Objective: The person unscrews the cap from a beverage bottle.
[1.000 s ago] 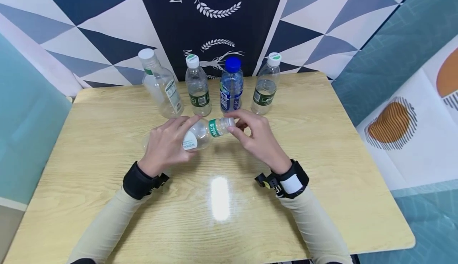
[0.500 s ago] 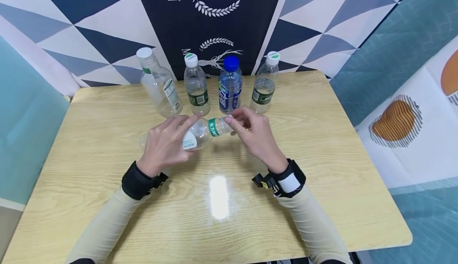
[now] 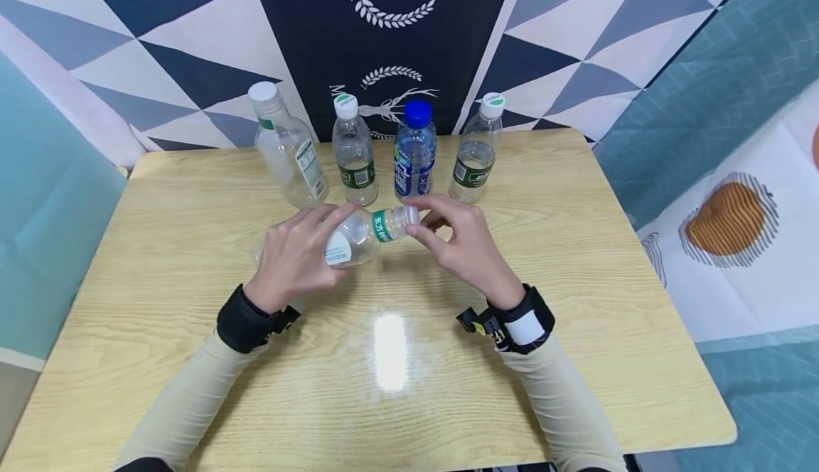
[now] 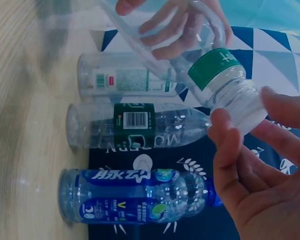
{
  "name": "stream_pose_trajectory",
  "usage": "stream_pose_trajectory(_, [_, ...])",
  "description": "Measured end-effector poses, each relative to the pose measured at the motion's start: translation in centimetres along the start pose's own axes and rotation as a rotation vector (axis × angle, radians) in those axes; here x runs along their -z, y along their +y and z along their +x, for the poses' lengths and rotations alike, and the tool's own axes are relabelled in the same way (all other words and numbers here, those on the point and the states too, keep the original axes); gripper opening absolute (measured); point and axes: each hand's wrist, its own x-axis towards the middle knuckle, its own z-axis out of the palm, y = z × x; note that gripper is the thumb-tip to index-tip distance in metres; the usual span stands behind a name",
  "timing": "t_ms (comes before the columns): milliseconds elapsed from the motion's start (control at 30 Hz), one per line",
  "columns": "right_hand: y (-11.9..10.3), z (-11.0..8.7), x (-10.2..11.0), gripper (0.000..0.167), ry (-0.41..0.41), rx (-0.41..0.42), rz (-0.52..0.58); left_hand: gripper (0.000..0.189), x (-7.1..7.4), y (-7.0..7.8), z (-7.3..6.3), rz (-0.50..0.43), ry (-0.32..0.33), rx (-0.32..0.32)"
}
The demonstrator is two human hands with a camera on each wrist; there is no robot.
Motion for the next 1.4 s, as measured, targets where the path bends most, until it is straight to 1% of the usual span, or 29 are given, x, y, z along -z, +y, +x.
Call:
stream_pose_trajectory(100, [0.03, -0.02, -0.12, 0.031, 0.025, 0.025, -0.002, 0.094, -0.03, 0.02, 0.07, 0.006, -0.002, -0.004])
stream_pose_trajectory(200, [0.08, 0.01, -0.36, 0.025, 0.066, 0.003, 0.015, 0.093, -0.07, 0.11, 0.12, 0.019, 0.007, -0.018])
stream_pose_trajectory(333, [-0.04, 0.08, -0.57, 0.026, 0.097, -0.089, 0.049, 0.093, -0.12, 0.19, 0.18, 0.044, 0.024, -0.031])
stream_pose_trajectory(467, [-0.22, 0.1, -0.48, 0.024, 0.071, -0.198, 0.059, 0.093, -0.22, 0.2, 0.22, 0.055, 0.035, -0.033])
stream_pose_trajectory(567, [-0.24, 0.07, -0.39, 0.024, 0.043, -0.233, 0.044, 0.092, -0.26, 0.24, 0.24, 0.055, 0.039, -0.035])
stream_pose_trajectory(667, [-0.17, -0.01, -0.33, 0.024, 0.036, -0.213, 0.035, 0.092, -0.23, 0.25, 0.23, 0.05, 0.036, -0.032])
stream_pose_trajectory(767, [-0.05, -0.08, -0.27, 0.025, 0.028, -0.151, 0.02, 0.093, -0.18, 0.22, 0.19, 0.031, 0.028, -0.019])
stream_pose_trajectory(933, [-0.11, -0.15, -0.12, 0.033, 0.012, -0.046, -0.006, 0.093, -0.17, 0.2, 0.13, 0.004, 0.007, 0.002])
stream_pose_trajectory(1000, [-0.16, -0.16, -0.15, 0.032, 0.017, -0.03, -0.006, 0.094, -0.19, 0.23, 0.1, 0.004, 0.0, 0.003])
stream_pose_trajectory(1100, [-0.15, -0.09, -0.38, 0.026, 0.036, -0.034, 0.008, 0.094, -0.19, 0.27, 0.03, 0.013, -0.006, -0.001])
stream_pose_trajectory(1200, [-0.17, 0.0, -0.57, 0.022, 0.057, -0.078, 0.008, 0.094, -0.18, 0.33, -0.02, 0.028, -0.008, -0.009])
stream_pose_trajectory(1400, [-0.45, 0.16, -0.45, 0.025, 0.067, -0.239, -0.007, 0.094, -0.17, 0.39, -0.03, 0.041, -0.001, -0.013])
